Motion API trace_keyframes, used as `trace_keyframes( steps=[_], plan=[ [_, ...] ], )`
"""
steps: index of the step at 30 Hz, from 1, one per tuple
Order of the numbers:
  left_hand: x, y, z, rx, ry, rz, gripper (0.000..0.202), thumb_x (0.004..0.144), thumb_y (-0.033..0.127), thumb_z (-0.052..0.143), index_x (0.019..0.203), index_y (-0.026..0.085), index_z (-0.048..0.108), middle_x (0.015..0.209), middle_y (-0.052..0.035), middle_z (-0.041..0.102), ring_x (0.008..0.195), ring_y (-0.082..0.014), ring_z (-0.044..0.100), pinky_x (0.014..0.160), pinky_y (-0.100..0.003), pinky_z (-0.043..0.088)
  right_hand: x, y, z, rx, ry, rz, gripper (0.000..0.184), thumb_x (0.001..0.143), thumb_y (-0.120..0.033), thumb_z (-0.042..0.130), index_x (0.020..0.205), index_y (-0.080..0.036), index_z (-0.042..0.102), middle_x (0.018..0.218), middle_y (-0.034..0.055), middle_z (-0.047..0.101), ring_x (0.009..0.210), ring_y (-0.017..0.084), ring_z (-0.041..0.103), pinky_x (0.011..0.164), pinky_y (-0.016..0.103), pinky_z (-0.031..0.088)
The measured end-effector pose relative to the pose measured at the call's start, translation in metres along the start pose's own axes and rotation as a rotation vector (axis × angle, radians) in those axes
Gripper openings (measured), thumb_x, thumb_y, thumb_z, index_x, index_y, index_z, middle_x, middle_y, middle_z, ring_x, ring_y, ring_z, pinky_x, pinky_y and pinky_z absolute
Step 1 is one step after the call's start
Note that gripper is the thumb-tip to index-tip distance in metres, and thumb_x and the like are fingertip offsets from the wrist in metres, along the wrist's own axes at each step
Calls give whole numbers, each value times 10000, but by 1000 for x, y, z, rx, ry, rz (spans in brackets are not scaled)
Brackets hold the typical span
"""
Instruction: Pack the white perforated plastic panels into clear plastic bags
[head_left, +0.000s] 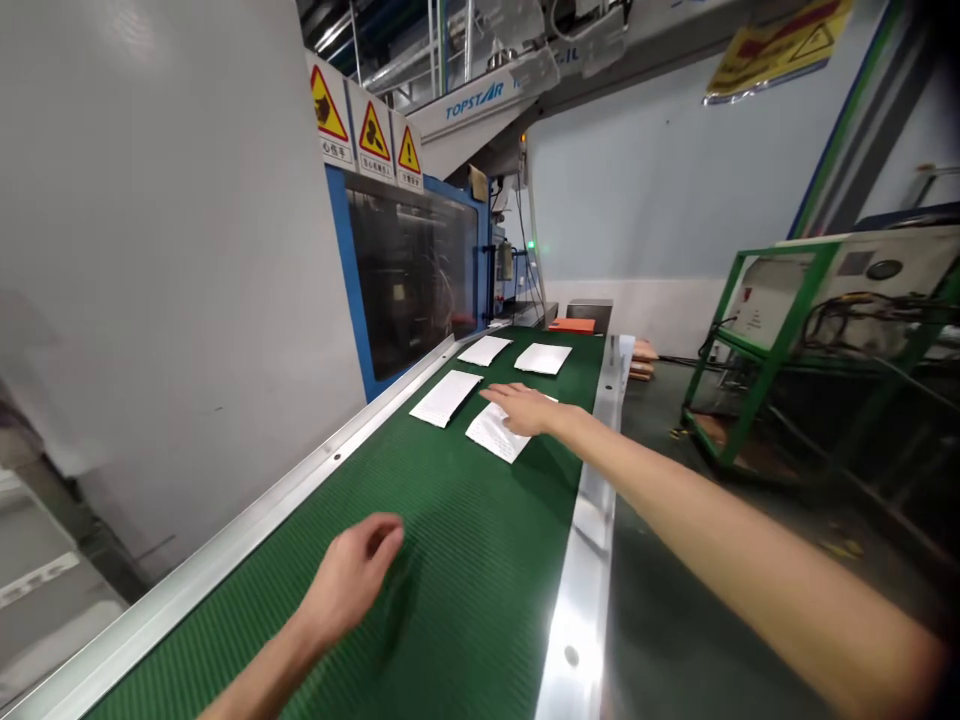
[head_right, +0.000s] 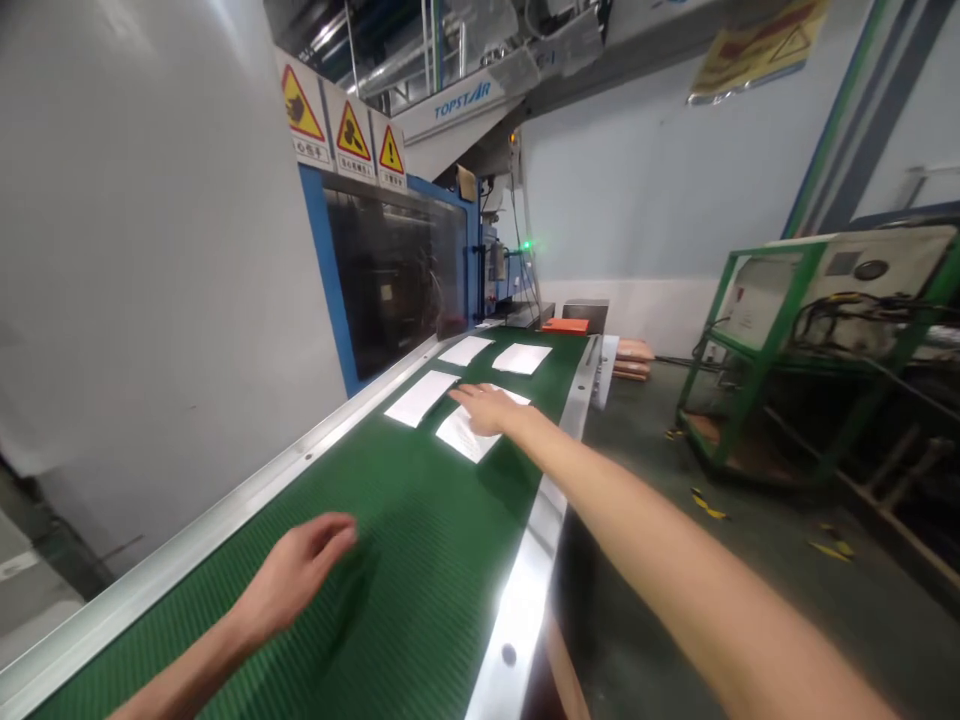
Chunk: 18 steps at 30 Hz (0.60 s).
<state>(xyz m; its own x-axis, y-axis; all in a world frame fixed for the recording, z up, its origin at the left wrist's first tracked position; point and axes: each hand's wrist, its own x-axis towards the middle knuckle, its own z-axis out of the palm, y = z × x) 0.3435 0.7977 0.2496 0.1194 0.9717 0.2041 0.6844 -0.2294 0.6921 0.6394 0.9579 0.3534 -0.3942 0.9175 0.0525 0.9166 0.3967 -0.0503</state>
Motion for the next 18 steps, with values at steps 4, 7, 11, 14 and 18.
trace_keyframes(
  steps=[4,7,11,14,18],
  plan=[
    [138,24,47,140,89,117,415,856,347,498,1201,123,558,1235,-129,593,1148,-269,530,1013,-377,369,40,18,18,-79,-111,-43,471,858,-319,596,1294,-211,453,1390,90,411,1240,296,422,1000,553,363],
    [202,28,77,188,158,167,573,820,333,581,1331,124,427,1422,-146,410,1346,-290,290,1124,-429,169,36,26,19,-117,-125,-42,414,848,-338,607,1225,-194,514,1324,87,472,1207,286,450,976,535,385],
    [236,28,92,147,198,101,519,811,333,629,1274,157,474,1414,-129,406,1342,-326,276,1089,-582,157,11,34,12,-61,-33,-65,343,844,-356,608,1132,-175,567,1232,77,536,1162,265,483,961,509,395],
    [239,30,79,25,227,38,339,868,342,566,1157,166,556,1267,-95,533,1191,-277,472,1017,-553,323,-8,36,2,77,119,-62,292,859,-352,592,1077,-157,585,1110,58,604,1028,217,572,925,470,432],
    [194,36,36,-228,324,-23,336,904,405,487,1103,148,574,1126,-89,605,1052,-236,565,940,-489,415,-31,21,-18,434,528,51,270,887,-357,548,1060,-151,578,1030,47,616,917,184,601,833,410,484]
  ],
)
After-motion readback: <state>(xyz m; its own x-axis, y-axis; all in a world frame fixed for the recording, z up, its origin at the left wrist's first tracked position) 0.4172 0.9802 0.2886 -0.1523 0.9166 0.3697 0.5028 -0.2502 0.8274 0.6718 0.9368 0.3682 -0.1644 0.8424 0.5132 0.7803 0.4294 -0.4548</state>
